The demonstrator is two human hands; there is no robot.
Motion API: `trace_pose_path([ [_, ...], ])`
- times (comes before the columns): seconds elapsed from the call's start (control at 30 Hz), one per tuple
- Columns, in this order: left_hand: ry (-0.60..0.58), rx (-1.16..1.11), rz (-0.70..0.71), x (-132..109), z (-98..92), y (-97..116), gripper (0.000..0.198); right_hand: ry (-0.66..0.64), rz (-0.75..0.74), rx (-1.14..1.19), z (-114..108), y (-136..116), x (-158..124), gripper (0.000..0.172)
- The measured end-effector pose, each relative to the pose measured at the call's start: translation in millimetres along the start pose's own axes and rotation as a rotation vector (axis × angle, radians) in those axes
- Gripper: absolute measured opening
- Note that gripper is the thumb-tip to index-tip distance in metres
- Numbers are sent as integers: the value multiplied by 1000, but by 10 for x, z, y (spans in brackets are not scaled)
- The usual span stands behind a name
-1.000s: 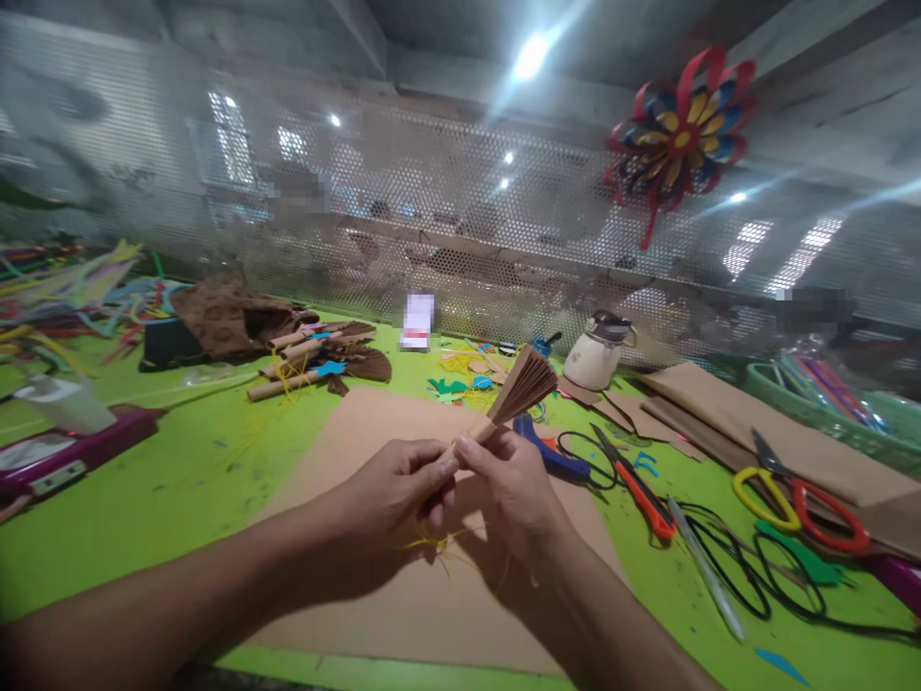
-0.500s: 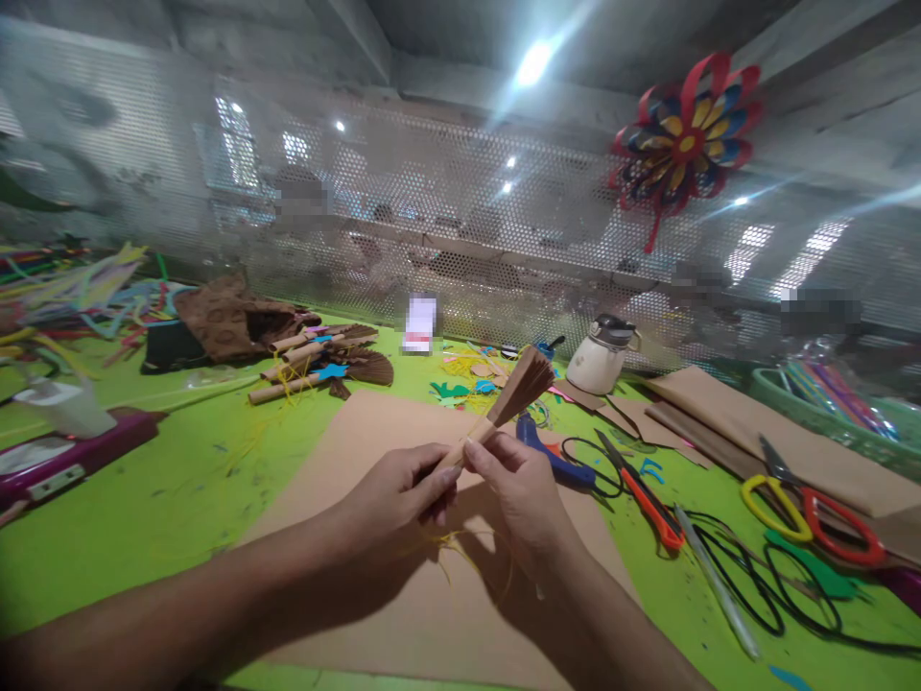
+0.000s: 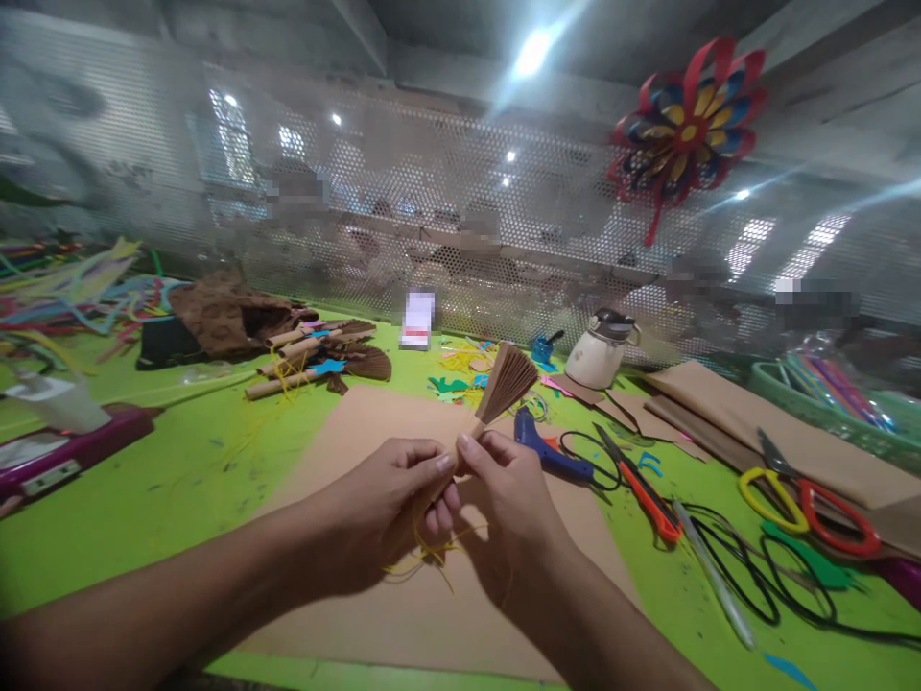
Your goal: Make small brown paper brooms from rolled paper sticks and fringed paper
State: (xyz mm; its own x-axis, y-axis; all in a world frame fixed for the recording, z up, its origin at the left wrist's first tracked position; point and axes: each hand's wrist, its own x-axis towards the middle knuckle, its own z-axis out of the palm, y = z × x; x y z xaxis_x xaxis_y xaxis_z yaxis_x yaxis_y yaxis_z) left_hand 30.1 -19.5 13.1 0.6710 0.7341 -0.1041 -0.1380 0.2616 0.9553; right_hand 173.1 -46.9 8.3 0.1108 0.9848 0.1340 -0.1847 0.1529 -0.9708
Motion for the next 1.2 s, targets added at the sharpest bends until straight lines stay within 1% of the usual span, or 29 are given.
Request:
trace_pose_path([
  [0.1, -44, -33, -38, -31, -19, 30, 33, -23, 26, 39, -3, 2, 16, 25],
  [0.2, -120, -134, -66, -64, -10, 63, 29, -74, 66, 59, 10, -8, 17, 26],
  [0.27, -149, -175, -51, -71, 10, 82, 25, -83, 76, 82, 28, -24, 18, 27],
  [0.33, -144, -184, -6, -54, 25, 107, 19, -67, 60, 102, 51, -44, 18, 29],
  [0.43, -93, -220, 142, 8, -12, 186, 11, -82, 44, 121, 102, -75, -4, 28],
  [0.5, -3, -255, 275, 47, -86, 270, 11, -165, 86, 86, 150, -86, -41, 29],
  [0.57, 88, -220, 345, 66, -172, 360, 10, -259, 141, -17, 199, -81, -89, 28],
  [0.6, 131, -207, 367, 67, -211, 400, 10, -284, 146, -96, 217, -73, -112, 27],
  [0.63, 169, -204, 381, 65, -243, 431, 9, -285, 125, -186, 227, -60, -131, 26],
  [0.67, 203, -212, 390, 63, -268, 452, 9, -256, 76, -283, 226, -44, -144, 26],
  [0.77, 281, -239, 377, 73, -319, 457, 9, -84, -117, -553, 168, 16, -150, 20],
  [0.8, 304, -242, 372, 84, -333, 447, 9, -38, -173, -615, 138, 36, -146, 21],
  [0.87, 334, -245, 375, 108, -361, 426, 10, 10, -266, -705, 82, 64, -144, 31],
  [0.93, 336, -259, 389, 128, -390, 417, 11, 0, -333, -779, 54, 72, -160, 40],
  [1.03, 332, -310, 398, 142, -427, 429, 15, -38, -385, -875, 65, 50, -208, 48],
  [1.1, 332, -339, 382, 144, -447, 439, 18, -87, -385, -911, 81, 35, -236, 53],
  [1.2, 321, -359, 364, 149, -465, 437, 17, -202, -325, -944, 79, 47, -249, 56],
])
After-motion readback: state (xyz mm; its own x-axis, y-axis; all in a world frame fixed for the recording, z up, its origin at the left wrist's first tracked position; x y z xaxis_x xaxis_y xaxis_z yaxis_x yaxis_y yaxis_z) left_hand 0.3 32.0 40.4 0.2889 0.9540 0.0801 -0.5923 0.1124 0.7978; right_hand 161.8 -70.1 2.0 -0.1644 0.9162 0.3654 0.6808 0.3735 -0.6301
